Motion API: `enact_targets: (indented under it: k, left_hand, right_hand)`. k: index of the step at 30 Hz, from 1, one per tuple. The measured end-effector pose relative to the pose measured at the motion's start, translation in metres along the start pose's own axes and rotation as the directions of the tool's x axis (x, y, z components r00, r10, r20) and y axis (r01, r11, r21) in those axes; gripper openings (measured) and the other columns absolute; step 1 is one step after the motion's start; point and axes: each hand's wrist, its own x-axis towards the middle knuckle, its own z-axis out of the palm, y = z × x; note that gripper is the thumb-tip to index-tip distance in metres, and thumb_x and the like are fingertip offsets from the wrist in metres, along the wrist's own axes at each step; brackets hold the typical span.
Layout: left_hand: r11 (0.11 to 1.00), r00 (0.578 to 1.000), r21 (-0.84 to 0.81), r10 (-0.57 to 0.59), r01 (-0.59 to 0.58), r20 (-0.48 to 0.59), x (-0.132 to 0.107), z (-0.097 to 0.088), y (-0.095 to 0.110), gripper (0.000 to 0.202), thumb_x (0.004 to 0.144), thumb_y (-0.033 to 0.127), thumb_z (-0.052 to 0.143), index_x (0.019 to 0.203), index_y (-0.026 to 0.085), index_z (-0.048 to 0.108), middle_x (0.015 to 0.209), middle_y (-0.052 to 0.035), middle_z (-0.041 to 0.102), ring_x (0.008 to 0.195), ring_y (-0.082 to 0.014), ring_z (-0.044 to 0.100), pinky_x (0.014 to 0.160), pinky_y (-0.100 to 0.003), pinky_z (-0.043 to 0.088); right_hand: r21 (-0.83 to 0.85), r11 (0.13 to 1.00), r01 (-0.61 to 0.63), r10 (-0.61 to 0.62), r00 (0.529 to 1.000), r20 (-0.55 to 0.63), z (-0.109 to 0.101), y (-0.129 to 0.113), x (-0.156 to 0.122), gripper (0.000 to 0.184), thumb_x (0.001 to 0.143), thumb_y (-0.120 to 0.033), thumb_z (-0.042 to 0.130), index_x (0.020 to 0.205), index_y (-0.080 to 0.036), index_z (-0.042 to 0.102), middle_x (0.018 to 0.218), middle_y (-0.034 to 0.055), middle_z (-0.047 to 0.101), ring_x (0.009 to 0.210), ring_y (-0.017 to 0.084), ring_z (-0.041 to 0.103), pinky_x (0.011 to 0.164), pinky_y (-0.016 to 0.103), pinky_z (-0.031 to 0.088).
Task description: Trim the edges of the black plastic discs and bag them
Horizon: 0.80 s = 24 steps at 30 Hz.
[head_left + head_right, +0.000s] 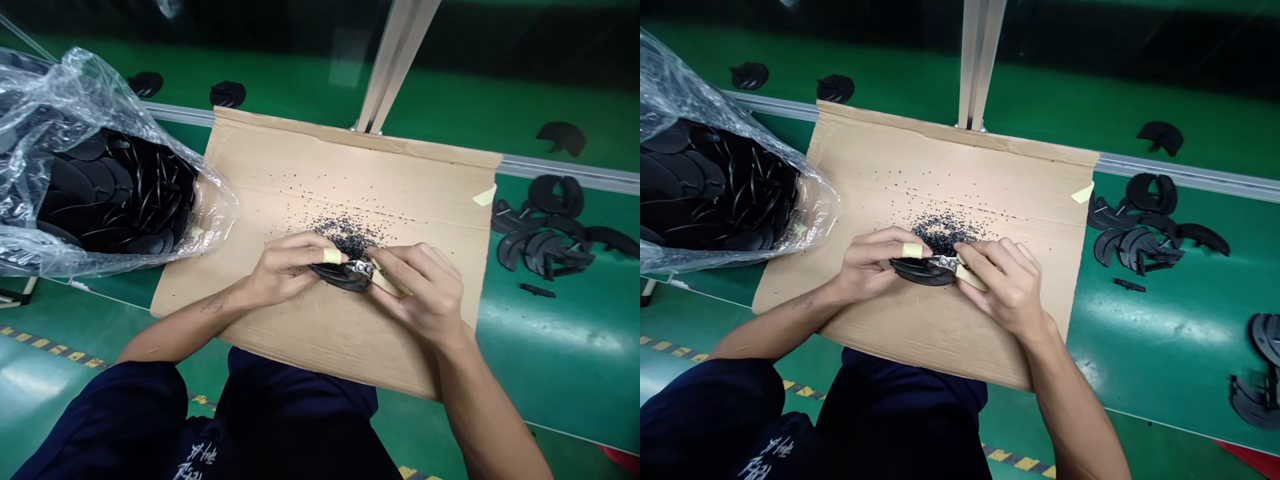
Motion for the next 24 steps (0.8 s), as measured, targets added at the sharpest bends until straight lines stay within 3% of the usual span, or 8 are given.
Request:
enact_targets:
  k: [11,18,24]
  left_hand:
    - [1.000,1.000,0.013,0.021,-0.021,-0.002,-0.0004,0.0020,0.0011,0.025,0.093,0.013,0.068,0.115,0.022,0.075,0.099,-0.0074,0.077,0.092,-0.0141,0.073,0.078,-0.026,0.062]
    - [0.998,0.998,-0.003,0.056,-0.056,-0.018,-0.0014,0.0051,-0.0021,0.029,0.093,0.015,0.070,0.119,0.025,0.074,0.098,-0.0062,0.079,0.089,-0.0149,0.074,0.076,-0.028,0.062]
    - [0.998,0.998,-0.017,0.058,-0.059,-0.035,-0.0022,0.0070,-0.0025,0.030,0.092,0.016,0.071,0.120,0.026,0.074,0.097,-0.0058,0.079,0.088,-0.0151,0.075,0.075,-0.028,0.062]
  right_hand:
    - [-0.026,0.999,0.047,-0.047,0.999,-0.011,-0.0007,-0.0008,-0.0008,0.032,0.092,-0.021,0.070,0.124,-0.022,0.067,0.095,0.0067,0.077,0.073,0.018,0.065,0.064,0.033,0.049]
    - [-0.012,0.999,0.041,-0.040,0.996,0.074,-0.0069,-0.0015,-0.0012,0.033,0.095,-0.026,0.067,0.129,-0.024,0.066,0.099,0.0069,0.077,0.077,0.020,0.067,0.065,0.034,0.052]
    - [-0.022,0.998,0.064,-0.063,0.996,0.058,-0.0085,-0.0016,-0.0019,0.035,0.094,-0.026,0.069,0.129,-0.022,0.065,0.099,0.0069,0.077,0.079,0.020,0.067,0.067,0.033,0.052]
